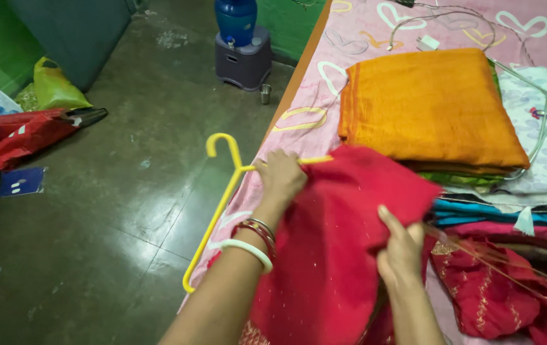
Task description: The person folds a red cloth and a matching garment on a bed, attaches the items to a yellow plastic hanger, and hangs the hanger on a rod inside a metal closet.
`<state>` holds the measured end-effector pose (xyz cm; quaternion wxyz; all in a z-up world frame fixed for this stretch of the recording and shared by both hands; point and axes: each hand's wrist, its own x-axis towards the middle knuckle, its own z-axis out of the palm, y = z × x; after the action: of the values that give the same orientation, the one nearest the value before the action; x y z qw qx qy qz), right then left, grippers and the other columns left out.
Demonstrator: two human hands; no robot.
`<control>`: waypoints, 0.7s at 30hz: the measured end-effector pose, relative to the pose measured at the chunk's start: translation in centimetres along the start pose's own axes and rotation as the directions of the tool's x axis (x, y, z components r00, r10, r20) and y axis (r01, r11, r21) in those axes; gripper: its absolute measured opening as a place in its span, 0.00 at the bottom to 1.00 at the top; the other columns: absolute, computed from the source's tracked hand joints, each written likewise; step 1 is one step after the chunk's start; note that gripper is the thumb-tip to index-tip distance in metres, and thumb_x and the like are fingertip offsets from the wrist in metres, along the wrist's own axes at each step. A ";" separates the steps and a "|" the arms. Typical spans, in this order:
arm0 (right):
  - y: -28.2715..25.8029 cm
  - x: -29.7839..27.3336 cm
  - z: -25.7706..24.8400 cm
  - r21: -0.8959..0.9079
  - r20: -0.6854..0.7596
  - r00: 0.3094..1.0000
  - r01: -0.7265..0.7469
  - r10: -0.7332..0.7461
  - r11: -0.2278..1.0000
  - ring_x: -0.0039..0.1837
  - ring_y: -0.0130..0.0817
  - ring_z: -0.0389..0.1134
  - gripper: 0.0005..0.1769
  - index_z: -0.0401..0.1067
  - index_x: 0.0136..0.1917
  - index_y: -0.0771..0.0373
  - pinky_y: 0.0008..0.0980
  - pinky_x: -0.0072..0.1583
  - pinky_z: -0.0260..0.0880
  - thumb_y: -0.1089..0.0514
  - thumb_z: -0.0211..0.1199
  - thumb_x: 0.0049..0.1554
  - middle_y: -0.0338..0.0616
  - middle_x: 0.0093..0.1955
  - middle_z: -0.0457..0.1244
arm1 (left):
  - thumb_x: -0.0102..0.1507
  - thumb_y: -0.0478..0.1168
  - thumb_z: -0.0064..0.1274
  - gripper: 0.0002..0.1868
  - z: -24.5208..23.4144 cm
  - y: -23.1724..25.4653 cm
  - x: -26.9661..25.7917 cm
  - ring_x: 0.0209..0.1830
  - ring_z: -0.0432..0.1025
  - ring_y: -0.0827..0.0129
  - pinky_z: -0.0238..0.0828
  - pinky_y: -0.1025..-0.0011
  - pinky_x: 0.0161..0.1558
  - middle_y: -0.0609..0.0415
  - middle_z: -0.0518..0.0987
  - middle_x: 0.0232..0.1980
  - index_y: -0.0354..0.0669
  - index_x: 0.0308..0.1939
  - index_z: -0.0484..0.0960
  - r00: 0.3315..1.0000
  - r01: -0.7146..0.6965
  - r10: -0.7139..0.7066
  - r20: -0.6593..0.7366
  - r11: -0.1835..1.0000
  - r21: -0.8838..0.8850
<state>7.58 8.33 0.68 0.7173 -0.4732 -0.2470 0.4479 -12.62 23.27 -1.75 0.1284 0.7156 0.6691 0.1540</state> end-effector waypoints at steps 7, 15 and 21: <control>3.7 4.7 12.4 0.191 0.134 0.977 -0.190 0.166 0.963 0.58 0.39 0.70 0.26 0.67 0.66 0.60 0.44 0.62 0.72 0.70 0.61 0.54 0.43 0.57 0.67 | 0.66 0.57 0.44 0.24 -4.7 -3.8 0.9 0.62 0.67 0.49 0.59 0.46 0.63 0.44 0.75 0.58 0.47 0.57 0.81 0.991 0.077 -0.114 -0.071 0.919 -0.388; 10.5 6.3 12.7 -0.241 0.447 0.807 -0.307 0.386 0.921 0.59 0.30 0.70 0.29 0.69 0.70 0.64 0.33 0.61 0.72 0.72 0.51 0.55 0.43 0.61 0.68 | 0.52 0.38 0.56 0.46 -1.4 -7.9 -2.9 0.62 0.75 0.57 0.74 0.62 0.59 0.44 0.78 0.64 0.50 0.75 0.56 0.971 0.210 -0.181 0.158 0.315 -0.926; 7.6 8.7 3.4 -0.817 0.077 0.987 0.142 -0.138 0.559 0.48 0.36 0.69 0.16 0.80 0.56 0.58 0.35 0.49 0.69 0.67 0.62 0.56 0.46 0.53 0.70 | 0.52 0.36 0.56 0.45 -3.0 -7.0 -4.1 0.71 0.61 0.45 0.57 0.48 0.67 0.40 0.67 0.72 0.60 0.74 0.62 0.941 0.239 -0.289 -0.178 0.937 -0.257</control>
<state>5.97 18.61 -5.29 0.4493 -0.7292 -0.4645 0.2251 -20.43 19.61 -1.91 0.1581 0.5783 0.7468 0.2877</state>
